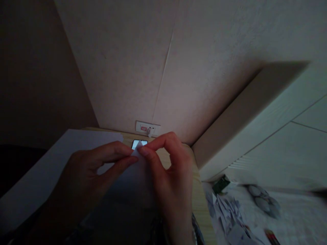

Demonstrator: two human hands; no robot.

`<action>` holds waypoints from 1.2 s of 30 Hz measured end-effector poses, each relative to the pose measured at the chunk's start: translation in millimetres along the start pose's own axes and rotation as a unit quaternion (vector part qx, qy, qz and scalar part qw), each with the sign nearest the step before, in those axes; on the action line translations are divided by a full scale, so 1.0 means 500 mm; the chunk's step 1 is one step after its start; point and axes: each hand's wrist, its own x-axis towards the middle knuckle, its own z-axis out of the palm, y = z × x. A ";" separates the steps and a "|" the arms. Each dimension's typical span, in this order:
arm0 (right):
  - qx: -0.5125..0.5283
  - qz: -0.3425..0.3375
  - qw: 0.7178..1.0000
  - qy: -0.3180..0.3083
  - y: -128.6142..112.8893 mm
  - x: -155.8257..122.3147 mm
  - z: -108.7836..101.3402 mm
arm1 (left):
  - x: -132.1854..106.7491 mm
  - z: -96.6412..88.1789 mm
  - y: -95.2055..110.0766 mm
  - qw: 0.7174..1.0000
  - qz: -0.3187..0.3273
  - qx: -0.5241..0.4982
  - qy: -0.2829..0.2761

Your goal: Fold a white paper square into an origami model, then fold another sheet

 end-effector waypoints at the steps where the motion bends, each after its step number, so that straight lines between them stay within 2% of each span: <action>1: 0.001 -0.002 1.000 0.005 0.000 0.000 0.000 | 0.000 0.000 0.000 1.000 -0.004 -0.004 -0.002; 3: 0.003 -0.007 1.000 0.007 0.001 0.001 -0.001 | 0.000 -0.001 -0.003 1.000 -0.011 -0.014 -0.005; 8: 0.009 -0.014 0.999 -0.033 0.007 0.008 -0.010 | 0.000 0.001 -0.010 0.999 -0.026 -0.040 -0.008; 18: -0.014 0.014 0.999 -0.027 0.006 0.002 -0.010 | -0.001 -0.003 -0.007 1.000 -0.021 -0.017 -0.012; 22: 0.030 -0.007 0.999 -0.040 0.009 0.007 -0.011 | 0.000 -0.003 -0.008 0.999 -0.026 -0.026 -0.032; 25: 0.052 -0.018 0.998 -0.019 0.005 0.005 -0.004 | 0.001 -0.002 -0.008 0.997 -0.029 -0.038 -0.058; 28: 0.015 -0.028 0.999 0.032 -0.002 0.000 0.005 | 0.003 -0.002 -0.009 0.996 -0.031 -0.047 -0.073; 31: -0.012 -0.071 0.995 0.064 -0.004 -0.002 0.009 | 0.004 -0.005 -0.010 0.995 -0.033 -0.055 -0.071; 33: -0.004 -0.082 0.996 0.032 -0.001 0.001 0.008 | 0.005 -0.006 -0.009 0.996 -0.033 -0.056 -0.061; 36: 0.017 -0.060 0.998 -0.017 0.006 0.006 0.004 | 0.005 -0.005 -0.008 0.997 -0.036 -0.049 -0.049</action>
